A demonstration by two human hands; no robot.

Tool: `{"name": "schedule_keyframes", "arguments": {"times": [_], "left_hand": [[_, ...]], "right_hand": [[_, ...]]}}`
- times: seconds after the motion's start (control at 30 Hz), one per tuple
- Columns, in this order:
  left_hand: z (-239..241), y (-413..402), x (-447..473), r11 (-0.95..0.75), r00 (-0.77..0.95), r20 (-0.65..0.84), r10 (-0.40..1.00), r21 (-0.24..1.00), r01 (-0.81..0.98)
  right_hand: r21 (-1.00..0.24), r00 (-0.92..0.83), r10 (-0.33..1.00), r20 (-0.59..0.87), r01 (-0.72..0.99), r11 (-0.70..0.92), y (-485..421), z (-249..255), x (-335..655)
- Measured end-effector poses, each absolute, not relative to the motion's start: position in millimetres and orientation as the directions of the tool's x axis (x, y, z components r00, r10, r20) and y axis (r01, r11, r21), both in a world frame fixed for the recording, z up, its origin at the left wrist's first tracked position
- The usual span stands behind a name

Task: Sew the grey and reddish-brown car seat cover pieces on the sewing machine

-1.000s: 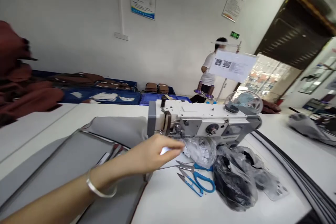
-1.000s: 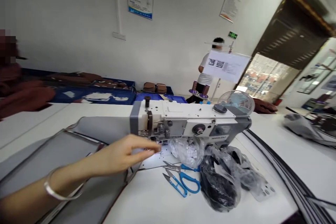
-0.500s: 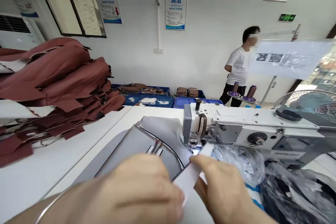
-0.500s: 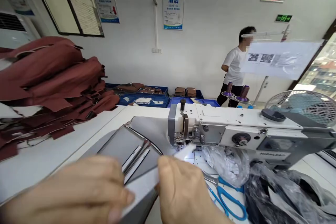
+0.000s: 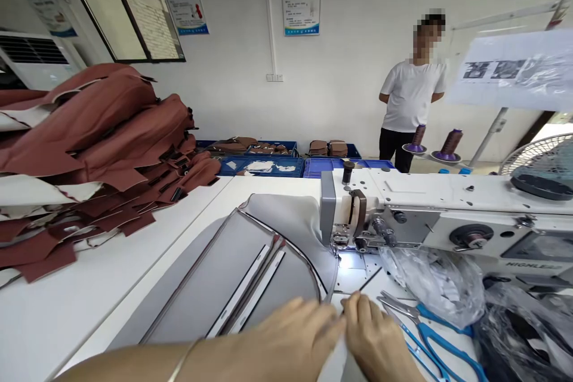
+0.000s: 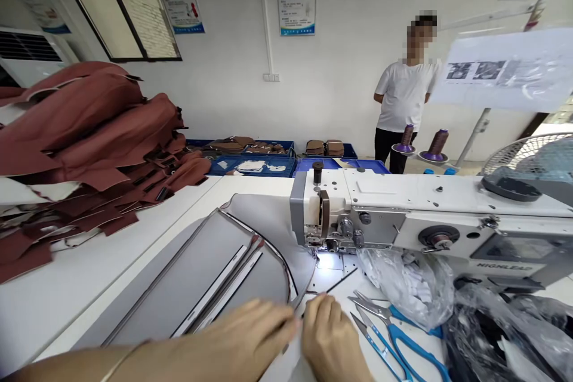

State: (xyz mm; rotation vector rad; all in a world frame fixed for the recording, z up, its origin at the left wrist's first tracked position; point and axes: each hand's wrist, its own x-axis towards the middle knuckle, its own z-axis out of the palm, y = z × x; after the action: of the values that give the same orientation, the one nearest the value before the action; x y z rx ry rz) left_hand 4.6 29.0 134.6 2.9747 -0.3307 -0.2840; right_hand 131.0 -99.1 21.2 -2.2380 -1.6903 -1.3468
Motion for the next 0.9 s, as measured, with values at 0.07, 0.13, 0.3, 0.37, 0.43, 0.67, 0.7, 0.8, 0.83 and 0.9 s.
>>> {"name": "schedule_keyframes", "arguments": {"times": [0.07,0.13,0.3,0.37,0.43,0.67,0.7,0.8,0.83,0.9], "left_hand": [[120,32,35,-0.987,0.968,-0.225,-0.112,0.136,-0.082],[98,36,66,-0.997,0.937,-0.348,-0.04,0.074,-0.015],[62,53,114,-0.999,0.801,-0.596,0.049,-0.019,0.047],[64,63,116,-0.998,0.803,-0.596,0.03,0.031,0.06],[69,71,115,-0.993,0.81,-0.586,0.023,0.078,0.084],[70,73,117,-0.993,0.81,-0.584,0.046,0.064,0.103],[68,72,117,-0.993,0.813,-0.581,0.046,0.06,0.099],[58,68,114,-0.991,0.842,-0.536,0.058,0.074,0.115],[55,66,112,-0.989,0.853,-0.518,0.066,0.077,0.123],[50,62,108,-0.988,0.872,-0.482,0.084,0.07,0.134]], "right_hand": [[0.452,-0.027,0.809,0.587,0.84,-0.3,-95,4,141],[0.444,-0.128,0.789,0.601,0.874,-0.197,-92,-26,136],[0.444,-0.331,0.578,0.746,0.894,-0.06,-93,-85,109],[0.42,-0.332,0.635,0.698,0.907,0.012,-96,-83,113],[0.406,-0.357,0.688,0.632,0.909,0.099,-100,-72,124],[0.353,-0.41,0.728,0.55,0.904,0.242,-98,-48,164],[0.321,-0.376,0.739,0.559,0.92,0.226,-95,-48,167],[0.234,-0.242,0.742,0.625,0.965,0.117,-83,-55,169],[0.212,-0.198,0.727,0.657,0.975,0.074,-79,-58,169],[0.185,-0.149,0.694,0.704,0.982,0.024,-73,-65,166]]}}
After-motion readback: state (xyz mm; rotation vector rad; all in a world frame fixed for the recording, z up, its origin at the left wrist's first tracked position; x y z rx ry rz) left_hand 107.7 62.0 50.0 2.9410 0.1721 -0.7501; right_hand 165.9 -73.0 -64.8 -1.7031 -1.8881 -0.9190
